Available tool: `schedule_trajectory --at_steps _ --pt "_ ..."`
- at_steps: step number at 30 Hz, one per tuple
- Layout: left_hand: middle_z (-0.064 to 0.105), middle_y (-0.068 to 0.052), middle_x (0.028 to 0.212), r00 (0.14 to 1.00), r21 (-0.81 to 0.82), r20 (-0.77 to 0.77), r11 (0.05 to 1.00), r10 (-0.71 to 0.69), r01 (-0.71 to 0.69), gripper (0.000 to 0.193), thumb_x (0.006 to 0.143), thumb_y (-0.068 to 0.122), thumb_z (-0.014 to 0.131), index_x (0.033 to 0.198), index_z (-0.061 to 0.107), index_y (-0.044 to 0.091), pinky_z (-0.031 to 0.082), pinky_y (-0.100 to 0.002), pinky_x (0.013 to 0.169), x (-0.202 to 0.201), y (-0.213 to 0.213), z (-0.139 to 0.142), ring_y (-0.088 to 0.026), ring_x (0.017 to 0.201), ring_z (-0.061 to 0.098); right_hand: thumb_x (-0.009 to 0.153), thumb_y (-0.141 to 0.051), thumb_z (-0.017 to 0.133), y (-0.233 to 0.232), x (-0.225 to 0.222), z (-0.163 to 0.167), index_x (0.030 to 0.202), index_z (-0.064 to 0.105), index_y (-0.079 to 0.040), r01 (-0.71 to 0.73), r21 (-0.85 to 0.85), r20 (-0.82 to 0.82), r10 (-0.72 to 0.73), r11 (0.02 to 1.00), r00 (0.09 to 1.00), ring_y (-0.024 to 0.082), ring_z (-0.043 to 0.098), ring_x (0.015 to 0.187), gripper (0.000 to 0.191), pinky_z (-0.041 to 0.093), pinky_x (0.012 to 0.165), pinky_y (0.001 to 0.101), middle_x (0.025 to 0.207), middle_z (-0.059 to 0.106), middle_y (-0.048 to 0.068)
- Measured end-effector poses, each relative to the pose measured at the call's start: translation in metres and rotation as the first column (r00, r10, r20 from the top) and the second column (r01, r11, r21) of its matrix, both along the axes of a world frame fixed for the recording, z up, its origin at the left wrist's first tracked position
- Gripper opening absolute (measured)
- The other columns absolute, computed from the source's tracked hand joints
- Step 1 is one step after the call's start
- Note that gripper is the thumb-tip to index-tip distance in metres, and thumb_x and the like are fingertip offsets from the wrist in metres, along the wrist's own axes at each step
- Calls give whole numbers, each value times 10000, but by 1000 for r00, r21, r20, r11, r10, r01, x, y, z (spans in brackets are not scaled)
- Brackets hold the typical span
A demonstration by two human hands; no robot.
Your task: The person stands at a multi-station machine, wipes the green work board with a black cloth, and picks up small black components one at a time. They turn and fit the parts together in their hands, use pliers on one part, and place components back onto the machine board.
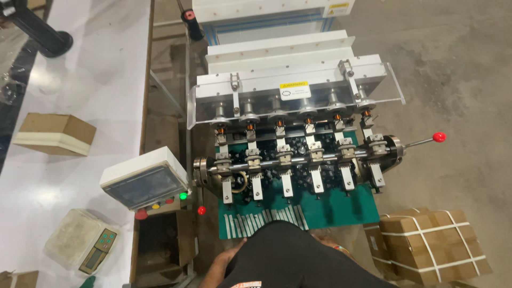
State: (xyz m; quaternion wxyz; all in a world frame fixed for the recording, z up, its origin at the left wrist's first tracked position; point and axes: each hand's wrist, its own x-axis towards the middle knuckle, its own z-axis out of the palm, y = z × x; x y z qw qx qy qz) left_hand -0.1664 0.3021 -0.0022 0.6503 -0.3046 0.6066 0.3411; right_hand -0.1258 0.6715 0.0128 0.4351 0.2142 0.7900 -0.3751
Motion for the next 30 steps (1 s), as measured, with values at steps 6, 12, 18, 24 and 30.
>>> schedule_trajectory --at_steps 6,12,18,24,30 --pt "564 -129 1535 994 234 -107 970 -37 62 1012 786 913 408 1576 418 281 419 -426 1171 2 7 -26 -273 1410 562 860 -827 440 15 14 -27 1384 663 -197 47 24 65 -49 999 997 281 610 1311 849 472 1100 439 1355 686 67" --pt "573 -95 1289 989 61 -132 996 -63 71 875 852 871 517 1463 572 246 466 -456 1026 1 11 -16 -250 1161 567 858 -855 474 31 20 -43 1401 632 -168 77 8 80 -77 997 994 319 576 1329 890 484 1081 485 1385 640 94" --pt "671 12 839 925 16 -337 983 178 -184 534 853 616 691 1159 720 179 520 -437 737 -8 -10 17 -158 745 632 932 -640 553 89 28 -22 1297 730 -208 187 24 30 -188 982 982 300 658 1125 592 519 957 468 1260 718 54" --pt "704 -77 884 516 176 -667 787 538 -592 394 946 478 678 1067 705 105 486 -350 532 -44 -70 31 -165 694 651 1016 -486 592 221 6 10 1227 713 -80 496 213 -44 -498 842 866 262 723 920 473 589 751 470 1089 760 100" --pt "735 -104 1093 355 303 -736 749 577 -589 536 988 498 552 1253 647 42 575 -364 724 -89 -72 73 -237 918 741 1170 -561 428 330 -70 97 1319 608 -3 680 -355 -565 -727 641 391 245 685 901 604 553 728 398 1099 701 133"
